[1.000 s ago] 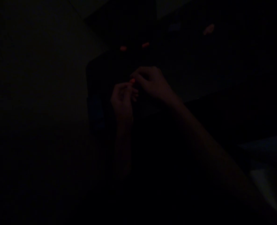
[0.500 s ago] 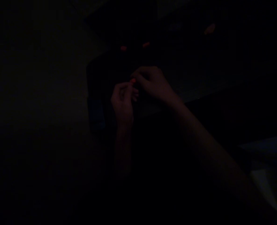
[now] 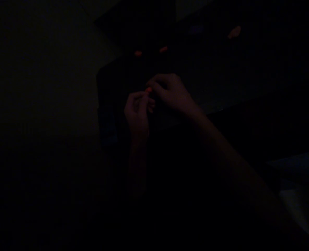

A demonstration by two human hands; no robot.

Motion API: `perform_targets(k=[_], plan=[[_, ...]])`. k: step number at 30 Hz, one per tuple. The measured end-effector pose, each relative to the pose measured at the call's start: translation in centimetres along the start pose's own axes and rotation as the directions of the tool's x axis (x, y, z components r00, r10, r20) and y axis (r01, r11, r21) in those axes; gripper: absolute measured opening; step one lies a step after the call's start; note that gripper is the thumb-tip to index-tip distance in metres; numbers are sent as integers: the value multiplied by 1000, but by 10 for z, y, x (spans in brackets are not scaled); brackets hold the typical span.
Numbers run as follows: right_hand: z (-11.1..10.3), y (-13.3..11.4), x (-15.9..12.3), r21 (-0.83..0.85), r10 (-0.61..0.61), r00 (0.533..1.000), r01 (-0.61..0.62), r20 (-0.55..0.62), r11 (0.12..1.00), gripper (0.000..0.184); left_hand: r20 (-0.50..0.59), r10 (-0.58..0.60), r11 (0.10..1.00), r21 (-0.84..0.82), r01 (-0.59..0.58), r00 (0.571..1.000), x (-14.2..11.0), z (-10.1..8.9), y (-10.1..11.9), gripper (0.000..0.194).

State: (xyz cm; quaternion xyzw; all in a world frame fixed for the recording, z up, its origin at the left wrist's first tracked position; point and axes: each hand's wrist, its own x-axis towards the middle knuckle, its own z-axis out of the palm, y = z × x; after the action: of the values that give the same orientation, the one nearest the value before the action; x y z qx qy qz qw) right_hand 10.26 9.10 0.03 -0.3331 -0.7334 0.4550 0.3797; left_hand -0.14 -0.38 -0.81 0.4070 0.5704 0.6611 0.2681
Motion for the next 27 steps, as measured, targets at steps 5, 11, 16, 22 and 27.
perform_targets(k=[5,11,16,22,27], plan=[[0,-2,-1,-2,0,1000,0,-11,1000,24,-3,28,1000,-8,-28,1000,0,0,-3,7],[1,-2,-1,10,9,1000,-8,-18,1000,22,4,34,999,-6,-34,999,0,0,-3,6],[0,-2,0,7,3,1000,-3,-14,1000,22,-3,8,1000,21,-8,1000,0,0,-2,6],[0,-3,0,-12,-6,1000,6,-13,1000,22,-5,20,1000,3,-20,1000,0,1,-2,5],[-1,-6,-1,-18,-9,1000,8,-14,1000,21,1,26,1000,9,-26,1000,0,0,-3,7]])
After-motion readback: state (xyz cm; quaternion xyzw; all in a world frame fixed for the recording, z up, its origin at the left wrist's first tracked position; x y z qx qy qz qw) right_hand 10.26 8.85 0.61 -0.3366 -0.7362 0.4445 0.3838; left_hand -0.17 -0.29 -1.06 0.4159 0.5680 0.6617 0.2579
